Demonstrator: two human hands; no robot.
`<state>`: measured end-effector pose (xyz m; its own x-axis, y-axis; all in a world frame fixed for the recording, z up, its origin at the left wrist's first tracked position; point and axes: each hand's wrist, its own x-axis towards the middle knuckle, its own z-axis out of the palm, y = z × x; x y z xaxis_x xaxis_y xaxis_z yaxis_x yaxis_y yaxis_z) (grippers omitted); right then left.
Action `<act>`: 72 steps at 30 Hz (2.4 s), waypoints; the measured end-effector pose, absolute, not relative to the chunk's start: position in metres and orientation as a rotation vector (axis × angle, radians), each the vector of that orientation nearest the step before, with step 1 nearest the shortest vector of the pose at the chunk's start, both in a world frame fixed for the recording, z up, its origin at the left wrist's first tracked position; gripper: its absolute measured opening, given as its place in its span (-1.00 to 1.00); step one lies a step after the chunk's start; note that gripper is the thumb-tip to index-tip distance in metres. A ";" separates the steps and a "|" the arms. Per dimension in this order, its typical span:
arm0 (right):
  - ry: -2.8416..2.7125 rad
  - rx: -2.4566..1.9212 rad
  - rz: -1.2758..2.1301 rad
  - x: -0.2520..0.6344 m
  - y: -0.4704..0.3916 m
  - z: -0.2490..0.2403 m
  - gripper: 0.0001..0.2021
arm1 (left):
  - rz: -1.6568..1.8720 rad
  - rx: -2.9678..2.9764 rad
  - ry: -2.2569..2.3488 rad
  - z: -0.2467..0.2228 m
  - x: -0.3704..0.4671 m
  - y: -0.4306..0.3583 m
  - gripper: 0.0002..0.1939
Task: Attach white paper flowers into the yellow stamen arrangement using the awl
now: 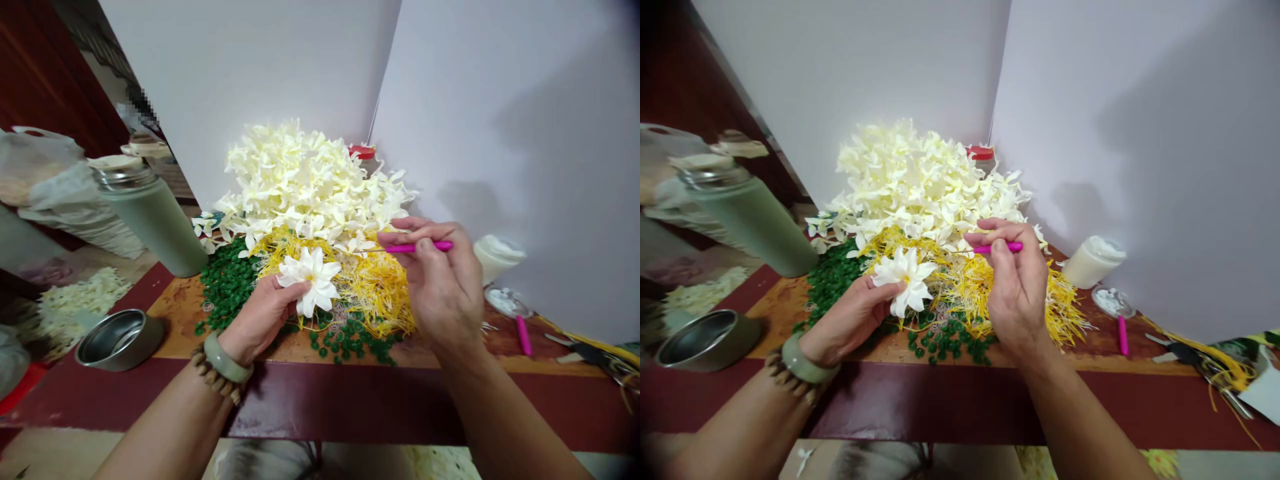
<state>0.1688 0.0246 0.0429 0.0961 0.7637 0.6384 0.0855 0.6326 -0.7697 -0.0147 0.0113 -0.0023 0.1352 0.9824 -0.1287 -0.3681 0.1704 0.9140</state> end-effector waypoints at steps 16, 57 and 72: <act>-1.973 -1.118 0.952 0.152 0.027 0.024 -0.81 | 0.993 1.201 0.949 -0.003 -0.009 0.007 -0.87; -2.156 -1.091 0.326 0.150 0.025 0.019 -0.85 | 1.002 1.113 0.984 0.005 -0.021 0.007 -0.72; -1.960 -1.258 0.476 0.149 0.026 0.030 -0.73 | 1.201 1.164 1.089 0.007 -0.029 0.009 -0.77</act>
<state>0.1492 0.0258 0.0301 -0.2392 0.8899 0.3885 0.6127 0.4487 -0.6506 -0.0290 0.0087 0.0070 0.0684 0.9977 -0.0012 -0.0987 0.0079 0.9951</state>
